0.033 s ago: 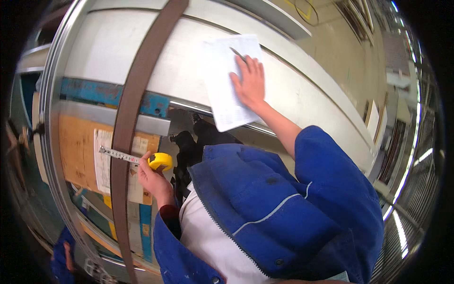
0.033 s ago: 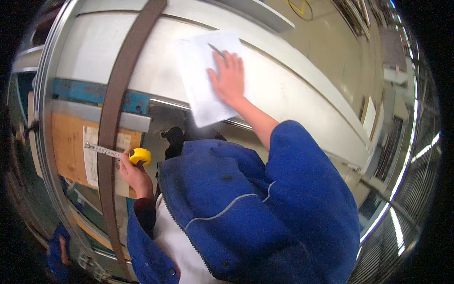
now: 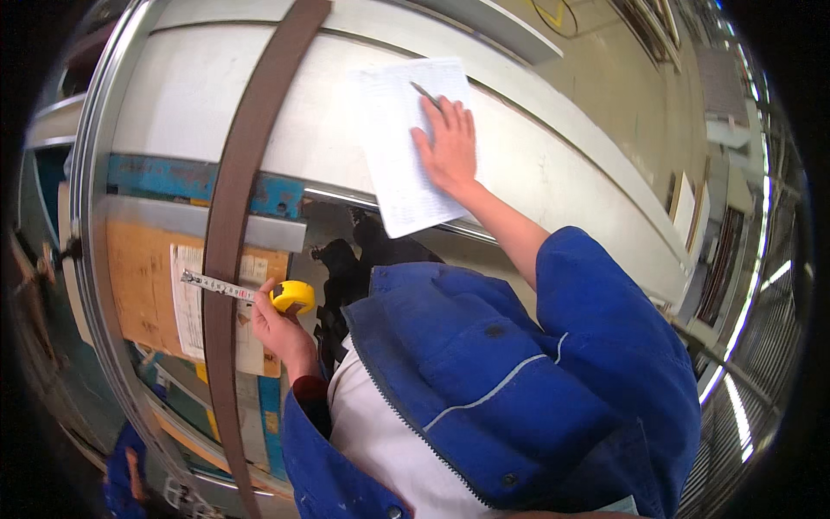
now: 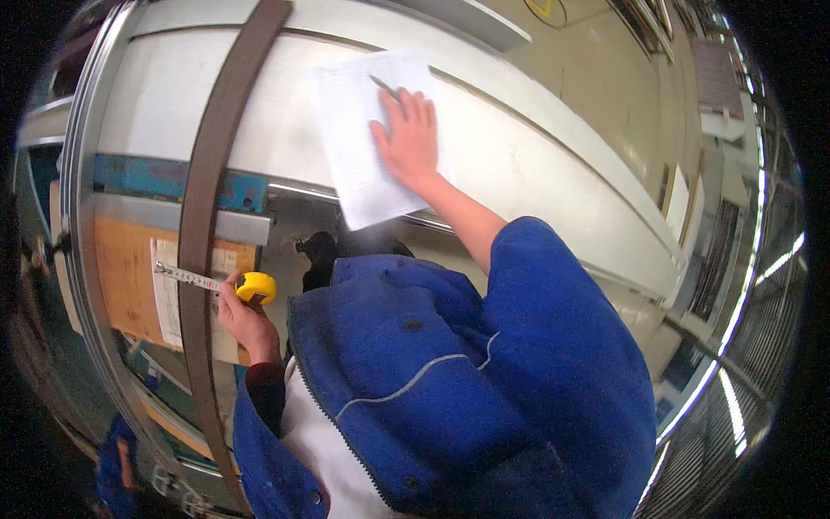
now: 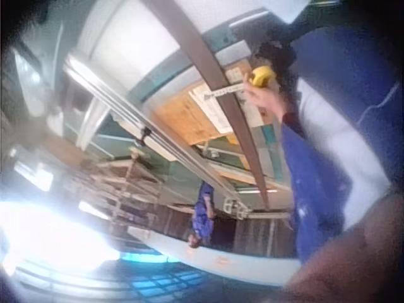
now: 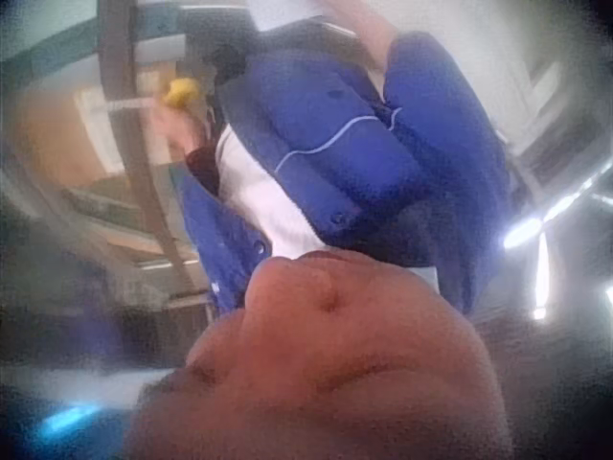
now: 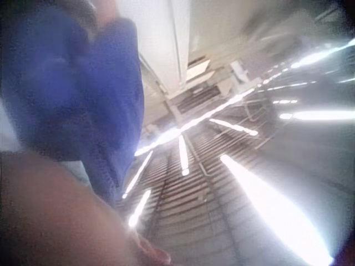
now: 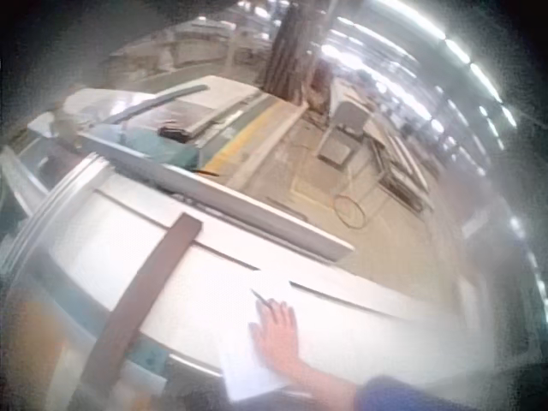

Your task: The person selects a long wooden strip from a rack, measures it with a tape measure, and records the measurement on a sheet. They then place the strip on a cutting machine, adjust the fence, and cut the strip. The person repeats the measuring and cutting process for a second strip and records the results.

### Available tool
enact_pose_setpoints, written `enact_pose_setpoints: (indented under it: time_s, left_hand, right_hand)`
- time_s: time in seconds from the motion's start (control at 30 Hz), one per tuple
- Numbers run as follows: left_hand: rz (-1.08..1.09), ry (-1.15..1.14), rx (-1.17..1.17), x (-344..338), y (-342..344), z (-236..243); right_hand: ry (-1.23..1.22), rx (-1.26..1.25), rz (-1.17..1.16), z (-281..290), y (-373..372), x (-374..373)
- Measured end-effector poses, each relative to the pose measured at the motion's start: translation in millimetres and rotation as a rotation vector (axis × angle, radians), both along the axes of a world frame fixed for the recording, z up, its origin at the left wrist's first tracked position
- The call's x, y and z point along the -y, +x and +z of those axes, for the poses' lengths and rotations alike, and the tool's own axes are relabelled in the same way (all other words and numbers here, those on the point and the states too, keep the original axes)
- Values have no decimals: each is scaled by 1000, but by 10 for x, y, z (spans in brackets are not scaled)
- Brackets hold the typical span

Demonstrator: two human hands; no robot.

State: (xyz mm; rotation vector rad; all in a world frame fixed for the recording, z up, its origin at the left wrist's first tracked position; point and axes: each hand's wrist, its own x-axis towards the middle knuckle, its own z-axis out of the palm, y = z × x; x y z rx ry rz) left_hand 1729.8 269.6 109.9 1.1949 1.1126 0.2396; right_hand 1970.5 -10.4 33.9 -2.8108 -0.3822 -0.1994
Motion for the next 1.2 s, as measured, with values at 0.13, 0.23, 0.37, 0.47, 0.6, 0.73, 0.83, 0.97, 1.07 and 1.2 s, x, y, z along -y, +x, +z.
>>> enact_pose_setpoints:
  time_s: [0.13,0.23,0.37,0.47,0.6,0.73,0.83,0.97,1.07,1.2]
  left_hand:
    - [-124,20,-34,91,159,10]
    - [-232,26,-61,162,255,9]
    - [-410,92,-125,201,345,87]
    - [-567,149,-114,213,397,143]
    - [-716,54,-60,218,473,176]
    - [-894,90,-88,209,533,255]
    - [-1020,85,-185,187,569,323]
    - [-1089,83,-281,106,530,344]
    - [-1079,114,-301,-48,391,344]
    - [-1035,153,-358,-340,116,323]
  right_hand:
    - [150,-71,-54,0,63,8]
    - [267,-62,-47,91,100,217]
    - [523,29,-163,280,36,325]
    - [699,32,-136,460,-316,146]
    - [1132,-866,134,676,-931,-480]
    - [1265,-1094,278,644,-1124,-806]
    - [1258,-1000,251,543,-1097,-769]
    - [1242,-950,130,518,-1097,-710]
    - [1321,-926,-34,504,-1041,-687]
    - [1321,-905,-96,462,-879,-563]
